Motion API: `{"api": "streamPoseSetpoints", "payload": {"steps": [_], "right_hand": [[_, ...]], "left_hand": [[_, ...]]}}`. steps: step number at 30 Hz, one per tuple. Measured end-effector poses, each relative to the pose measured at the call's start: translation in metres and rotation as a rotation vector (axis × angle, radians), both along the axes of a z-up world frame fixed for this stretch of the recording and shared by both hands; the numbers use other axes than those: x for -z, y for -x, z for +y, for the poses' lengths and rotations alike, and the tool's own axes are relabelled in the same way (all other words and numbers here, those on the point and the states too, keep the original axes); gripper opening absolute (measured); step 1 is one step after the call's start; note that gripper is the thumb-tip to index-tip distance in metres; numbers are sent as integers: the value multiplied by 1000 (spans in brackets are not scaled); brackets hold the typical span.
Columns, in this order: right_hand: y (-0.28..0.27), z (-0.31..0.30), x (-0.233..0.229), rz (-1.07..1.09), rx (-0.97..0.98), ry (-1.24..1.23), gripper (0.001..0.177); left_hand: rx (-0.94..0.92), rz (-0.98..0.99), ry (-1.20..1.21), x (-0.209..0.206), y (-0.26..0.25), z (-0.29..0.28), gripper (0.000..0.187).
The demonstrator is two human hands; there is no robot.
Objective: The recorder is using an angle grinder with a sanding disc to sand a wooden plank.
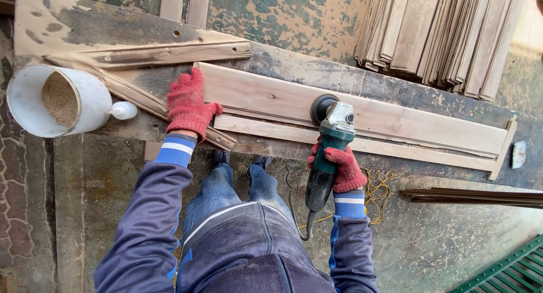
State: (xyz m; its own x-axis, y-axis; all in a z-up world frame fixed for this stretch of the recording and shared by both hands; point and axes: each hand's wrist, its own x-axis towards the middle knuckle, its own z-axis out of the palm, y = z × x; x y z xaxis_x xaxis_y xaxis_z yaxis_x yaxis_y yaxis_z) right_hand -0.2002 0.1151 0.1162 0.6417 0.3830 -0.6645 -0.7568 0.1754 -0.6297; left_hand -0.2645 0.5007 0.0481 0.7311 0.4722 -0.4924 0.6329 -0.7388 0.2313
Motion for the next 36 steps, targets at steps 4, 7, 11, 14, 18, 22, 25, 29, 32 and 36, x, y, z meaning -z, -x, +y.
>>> {"api": "streamPoseSetpoints", "payload": {"steps": [4, 7, 11, 14, 18, 22, 25, 29, 32, 36], "right_hand": [[4, 20, -2, 0, -23, 3, 46], [8, 30, 0, 20, -30, 9, 46], [11, 57, -14, 44, -71, 47, 44], [15, 77, -19, 43, -110, 118, 44], [23, 102, -20, 46, -197, 236, 45], [23, 119, -21, 52, -203, 210, 48], [22, 123, -14, 34, -271, 171, 42], [18, 109, -5, 7, -307, 96, 39], [9, 89, -12, 21, -297, 111, 36], [-2, 51, -22, 93, -147, 130, 39]], "left_hand": [[-5, -8, -3, 1, -1, -1, 114], [-9, -7, 9, 3, 0, 0, 115], [8, -2, 8, 6, 2, 1, 115], [4, -2, 16, 5, 1, 2, 115], [8, 8, 29, 8, 0, 2, 115], [21, -13, 50, 2, 1, 3, 117], [37, 10, 16, 5, 1, 3, 117], [47, 31, 1, 6, 0, 4, 119], [44, 53, -6, 1, -1, 2, 118], [23, 91, -18, 0, -2, 0, 115]]}}
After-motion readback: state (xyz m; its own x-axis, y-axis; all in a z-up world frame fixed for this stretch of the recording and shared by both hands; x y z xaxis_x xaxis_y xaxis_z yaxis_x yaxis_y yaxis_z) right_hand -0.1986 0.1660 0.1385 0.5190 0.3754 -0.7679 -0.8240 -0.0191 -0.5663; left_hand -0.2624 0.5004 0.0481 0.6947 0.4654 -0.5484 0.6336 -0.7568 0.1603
